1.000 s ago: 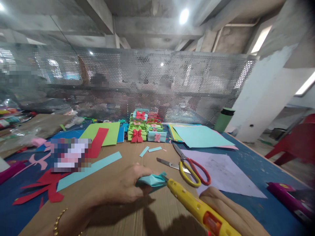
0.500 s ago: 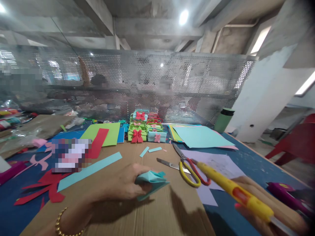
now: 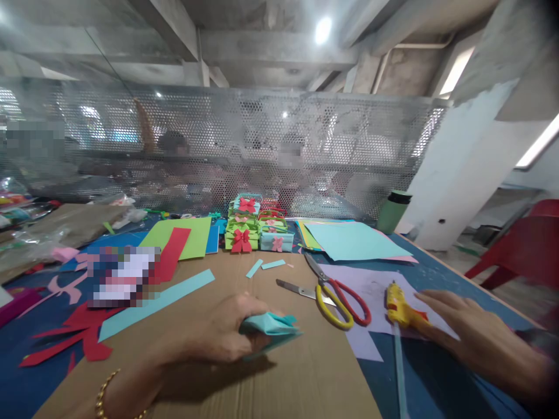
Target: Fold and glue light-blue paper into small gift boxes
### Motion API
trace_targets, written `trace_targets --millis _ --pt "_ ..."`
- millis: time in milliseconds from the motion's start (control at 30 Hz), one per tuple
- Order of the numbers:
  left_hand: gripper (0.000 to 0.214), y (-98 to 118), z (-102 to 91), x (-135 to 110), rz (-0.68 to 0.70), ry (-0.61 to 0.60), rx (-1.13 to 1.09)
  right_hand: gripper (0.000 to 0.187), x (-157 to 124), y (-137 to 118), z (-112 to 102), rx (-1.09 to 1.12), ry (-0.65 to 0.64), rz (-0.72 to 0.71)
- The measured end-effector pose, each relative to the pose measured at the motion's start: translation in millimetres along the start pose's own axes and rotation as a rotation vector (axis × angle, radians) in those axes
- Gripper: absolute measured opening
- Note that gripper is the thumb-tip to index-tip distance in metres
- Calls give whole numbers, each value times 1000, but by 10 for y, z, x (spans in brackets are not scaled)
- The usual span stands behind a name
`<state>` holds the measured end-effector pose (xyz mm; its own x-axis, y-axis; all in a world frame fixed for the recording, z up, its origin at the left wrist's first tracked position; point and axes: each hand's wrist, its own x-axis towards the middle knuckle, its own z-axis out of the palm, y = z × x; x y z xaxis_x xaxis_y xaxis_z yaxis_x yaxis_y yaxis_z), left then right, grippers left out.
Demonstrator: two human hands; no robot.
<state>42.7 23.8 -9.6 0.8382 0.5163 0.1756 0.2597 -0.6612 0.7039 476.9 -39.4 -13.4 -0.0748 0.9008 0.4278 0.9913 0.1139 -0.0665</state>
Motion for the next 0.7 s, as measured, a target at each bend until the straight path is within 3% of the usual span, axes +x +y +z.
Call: trace_targets --millis 67,133,233,300,433,600,700 --pt "16 -21 32 -13 -15 9 63 42 76 -425 -153 185 18 -38" --pt "23 -28 52 -28 -18 1 119 35 179 -927 -258 450 -93 -169" --pt "30 -11 51 -44 11 -35 151 26 330 -1563 -254 706 -246 -258" --pt "28 8 37 -44 31 -52 152 26 398 -1814 -180 855 -345 -282" --pt "28 41 4 -29 41 -59 159 29 456 -1977 -50 1050 -484 -243" --pt "41 59 -20 -15 34 -78 160 36 465 -1961 -16 1110 -503 -196" --pt "37 57 -22 -10 37 -68 169 33 464 -1953 -4 1129 -512 -177"
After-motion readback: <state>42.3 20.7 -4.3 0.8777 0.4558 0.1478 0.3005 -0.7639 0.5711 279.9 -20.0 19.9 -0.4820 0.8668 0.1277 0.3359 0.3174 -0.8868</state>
